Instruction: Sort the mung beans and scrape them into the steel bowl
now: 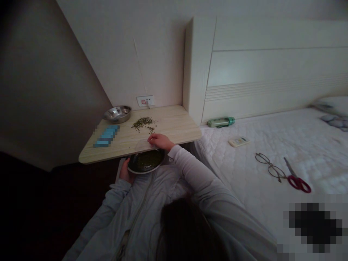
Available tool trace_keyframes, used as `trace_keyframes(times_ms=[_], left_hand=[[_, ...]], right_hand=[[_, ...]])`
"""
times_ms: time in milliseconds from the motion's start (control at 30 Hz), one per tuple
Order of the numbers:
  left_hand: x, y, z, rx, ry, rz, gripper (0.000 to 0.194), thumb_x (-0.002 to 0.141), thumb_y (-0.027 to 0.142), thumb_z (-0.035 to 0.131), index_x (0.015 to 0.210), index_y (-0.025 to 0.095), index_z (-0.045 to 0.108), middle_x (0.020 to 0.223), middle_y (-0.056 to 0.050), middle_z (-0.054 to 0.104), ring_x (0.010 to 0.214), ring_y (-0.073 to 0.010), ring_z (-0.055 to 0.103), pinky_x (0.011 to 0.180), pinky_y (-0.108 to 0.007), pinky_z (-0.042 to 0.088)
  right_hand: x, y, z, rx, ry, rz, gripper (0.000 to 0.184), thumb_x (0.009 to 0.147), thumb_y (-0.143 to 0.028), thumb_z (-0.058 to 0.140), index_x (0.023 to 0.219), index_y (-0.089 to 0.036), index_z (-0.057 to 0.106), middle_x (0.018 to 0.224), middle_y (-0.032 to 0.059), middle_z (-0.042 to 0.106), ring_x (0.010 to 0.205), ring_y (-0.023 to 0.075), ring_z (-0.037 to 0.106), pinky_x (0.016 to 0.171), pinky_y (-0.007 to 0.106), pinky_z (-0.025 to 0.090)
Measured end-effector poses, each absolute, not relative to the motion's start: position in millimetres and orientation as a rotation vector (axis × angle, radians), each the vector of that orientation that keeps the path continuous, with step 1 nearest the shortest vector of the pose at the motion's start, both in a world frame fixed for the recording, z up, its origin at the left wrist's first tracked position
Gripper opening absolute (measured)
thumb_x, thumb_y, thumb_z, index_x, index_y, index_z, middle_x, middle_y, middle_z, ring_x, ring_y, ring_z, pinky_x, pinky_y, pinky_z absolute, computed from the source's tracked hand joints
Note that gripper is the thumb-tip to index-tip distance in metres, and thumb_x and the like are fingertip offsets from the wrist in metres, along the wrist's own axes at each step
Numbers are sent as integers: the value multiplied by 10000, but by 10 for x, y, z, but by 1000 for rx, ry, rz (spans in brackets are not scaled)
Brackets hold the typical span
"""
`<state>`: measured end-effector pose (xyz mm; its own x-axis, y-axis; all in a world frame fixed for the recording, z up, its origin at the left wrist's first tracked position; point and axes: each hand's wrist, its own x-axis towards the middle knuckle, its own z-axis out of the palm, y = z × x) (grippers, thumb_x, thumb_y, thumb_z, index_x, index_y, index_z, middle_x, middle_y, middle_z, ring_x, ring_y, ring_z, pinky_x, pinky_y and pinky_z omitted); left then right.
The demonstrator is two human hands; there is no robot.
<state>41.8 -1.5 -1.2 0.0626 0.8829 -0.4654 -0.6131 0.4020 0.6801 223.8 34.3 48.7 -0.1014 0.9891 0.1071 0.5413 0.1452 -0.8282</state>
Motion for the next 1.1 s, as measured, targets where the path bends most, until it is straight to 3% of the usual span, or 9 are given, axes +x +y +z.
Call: trace_keyframes(times_ms=[233,533,833,1100], left_hand=[[352,4,-93,283,970,1240,184,715,244,479,712,166,645,634,-1,664,730,-141,626,688,-242,476],[290,38,-184,282,946,1275,192,712,246,475,702,172,652,619,1,667,776,-155,620,728,-258,470],[321,22,-139,274,961,1317,190,710,232,470,642,179,640,596,-3,661,807,-171,619,765,-289,467],[318,14,-127,260,940,1302,244,749,283,438,697,172,649,611,6,665,757,-146,621,760,-262,463]], right_hand=[[2112,446,504,-1448,-1589,837,261,736,-217,443,955,-151,569,665,-23,600,533,64,457,566,189,367],[1822,684,493,-1527,-1741,630,308,794,-279,418,1060,-226,563,750,-11,610,697,100,527,701,231,402],[1780,644,519,-1567,-1859,523,298,786,-290,415,1025,-271,592,868,-16,622,793,143,534,777,276,397],[1835,638,473,-1444,-1905,666,269,737,-210,453,942,-233,626,910,-20,626,814,117,526,797,241,380]])
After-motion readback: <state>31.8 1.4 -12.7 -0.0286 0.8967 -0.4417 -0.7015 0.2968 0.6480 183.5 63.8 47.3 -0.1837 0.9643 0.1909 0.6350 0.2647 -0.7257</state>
